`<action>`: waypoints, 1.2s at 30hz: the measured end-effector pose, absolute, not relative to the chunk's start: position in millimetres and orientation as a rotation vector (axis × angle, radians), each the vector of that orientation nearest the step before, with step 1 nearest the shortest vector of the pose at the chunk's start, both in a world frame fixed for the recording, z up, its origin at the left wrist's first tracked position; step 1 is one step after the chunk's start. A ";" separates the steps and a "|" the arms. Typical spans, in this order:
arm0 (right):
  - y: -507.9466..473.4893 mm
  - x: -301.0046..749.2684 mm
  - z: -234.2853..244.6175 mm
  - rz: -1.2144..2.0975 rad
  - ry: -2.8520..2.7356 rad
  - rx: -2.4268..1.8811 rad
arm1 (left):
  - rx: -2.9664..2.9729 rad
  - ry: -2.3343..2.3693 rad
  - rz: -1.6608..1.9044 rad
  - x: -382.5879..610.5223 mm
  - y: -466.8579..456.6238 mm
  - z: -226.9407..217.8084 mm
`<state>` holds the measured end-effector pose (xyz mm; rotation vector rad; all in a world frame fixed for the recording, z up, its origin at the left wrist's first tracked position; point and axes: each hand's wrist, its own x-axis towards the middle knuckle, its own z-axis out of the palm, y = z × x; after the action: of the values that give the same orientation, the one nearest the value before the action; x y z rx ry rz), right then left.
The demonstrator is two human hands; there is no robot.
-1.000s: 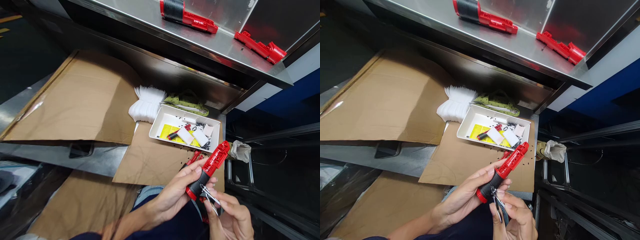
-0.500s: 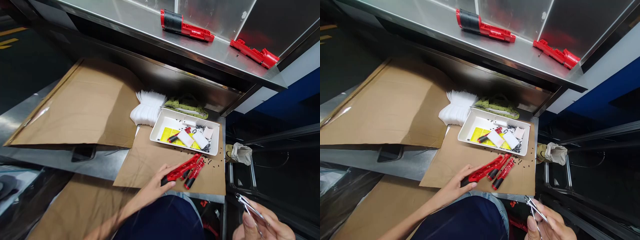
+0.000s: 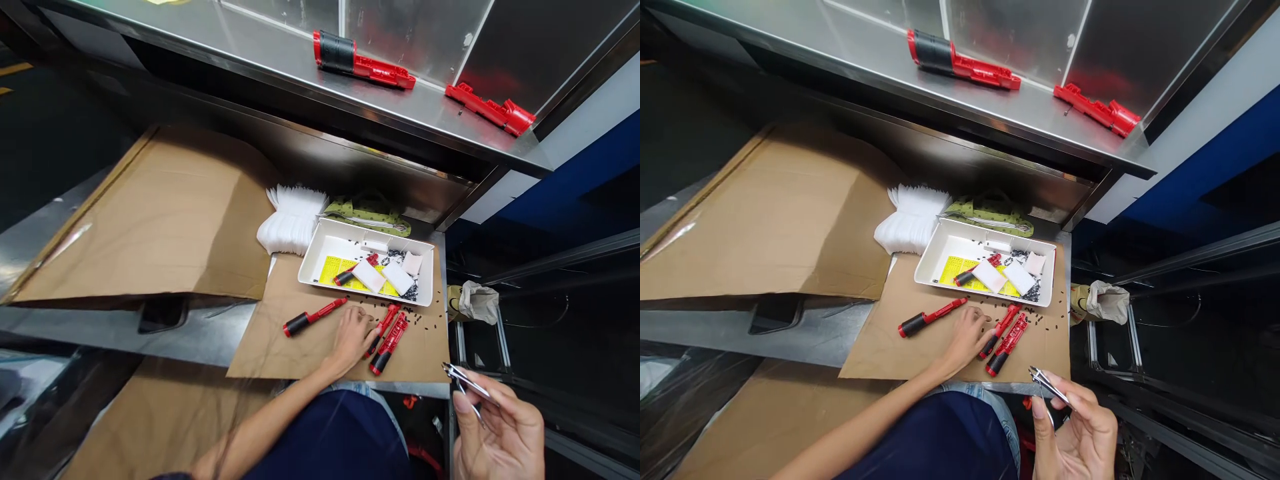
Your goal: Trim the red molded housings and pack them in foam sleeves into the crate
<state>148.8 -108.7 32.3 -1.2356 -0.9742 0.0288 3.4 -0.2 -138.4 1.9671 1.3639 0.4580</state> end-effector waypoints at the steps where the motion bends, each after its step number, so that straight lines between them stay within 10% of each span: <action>1: -108.9 148.3 33.5 0.032 -0.989 -1.232 | 1.939 1.361 0.447 16.0 0.9 -140.1; 9: -109.8 147.1 39.0 -0.050 -0.983 -1.296 | 1.496 1.191 0.506 16.7 2.1 -142.0; 24: -111.5 148.4 38.4 0.287 -1.277 -1.208 | -0.021 0.518 0.500 -12.0 2.9 7.9; 36: -110.1 128.4 40.5 0.315 -1.313 -1.240 | 0.136 0.394 0.591 -9.8 -8.3 42.7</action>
<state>128.4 -110.1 40.5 -1.2401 -1.3130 0.3153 -9.8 -8.3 42.7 0.1360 0.3942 0.5908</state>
